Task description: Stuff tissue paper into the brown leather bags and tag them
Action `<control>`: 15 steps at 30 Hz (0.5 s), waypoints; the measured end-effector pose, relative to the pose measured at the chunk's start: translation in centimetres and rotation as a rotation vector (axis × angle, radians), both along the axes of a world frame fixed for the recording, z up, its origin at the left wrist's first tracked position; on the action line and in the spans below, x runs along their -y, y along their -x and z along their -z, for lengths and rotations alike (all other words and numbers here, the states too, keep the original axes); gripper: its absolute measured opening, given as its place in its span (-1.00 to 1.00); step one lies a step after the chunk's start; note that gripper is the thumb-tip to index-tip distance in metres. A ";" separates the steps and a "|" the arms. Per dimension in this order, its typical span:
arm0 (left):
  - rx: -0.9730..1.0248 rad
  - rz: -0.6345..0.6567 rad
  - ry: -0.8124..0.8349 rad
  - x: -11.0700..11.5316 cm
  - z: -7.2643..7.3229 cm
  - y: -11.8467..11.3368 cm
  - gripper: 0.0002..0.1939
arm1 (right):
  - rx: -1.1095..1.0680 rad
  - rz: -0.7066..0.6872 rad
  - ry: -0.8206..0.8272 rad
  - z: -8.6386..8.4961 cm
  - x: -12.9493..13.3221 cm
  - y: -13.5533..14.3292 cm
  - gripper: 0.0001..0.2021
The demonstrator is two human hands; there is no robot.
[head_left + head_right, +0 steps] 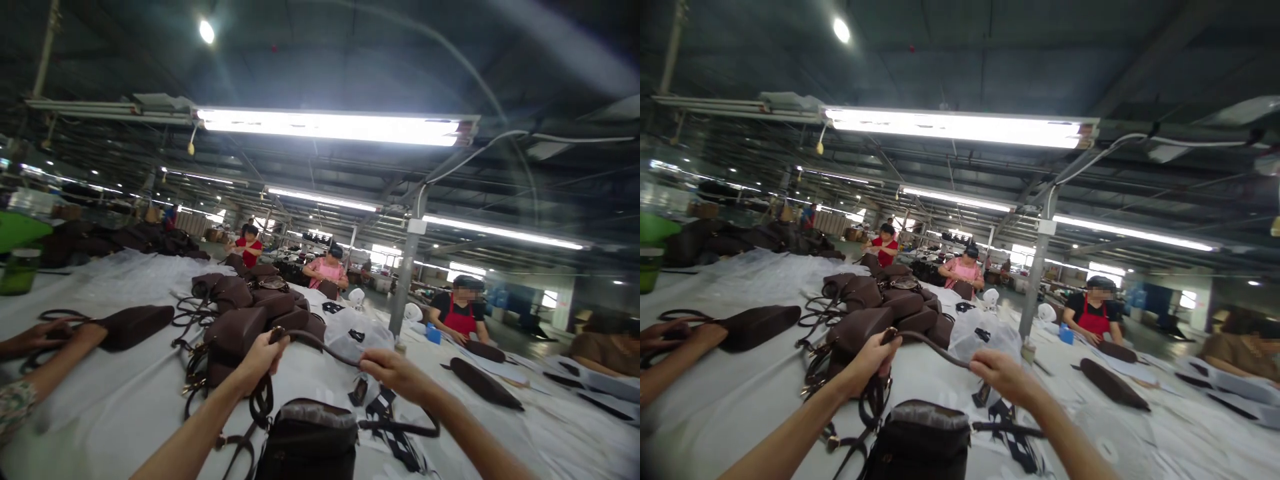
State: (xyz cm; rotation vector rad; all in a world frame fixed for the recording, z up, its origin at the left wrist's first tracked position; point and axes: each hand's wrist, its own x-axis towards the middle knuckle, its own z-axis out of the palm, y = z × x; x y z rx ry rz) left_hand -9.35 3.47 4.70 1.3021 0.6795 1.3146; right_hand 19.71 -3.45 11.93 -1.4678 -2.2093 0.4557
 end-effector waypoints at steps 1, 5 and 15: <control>0.138 0.091 0.096 0.1 0.1 -0.8 -0.57 | 0.081 -0.016 -0.102 0.7 0.0 1.4 -0.71; 0.589 0.387 0.336 0.5 -0.1 -3.7 -0.56 | 0.296 -0.022 -0.257 3.6 0.0 7.1 -0.71; 0.429 0.204 0.472 -2.5 -0.6 0.5 -0.61 | 0.516 -0.020 -0.265 3.1 0.3 3.4 -0.77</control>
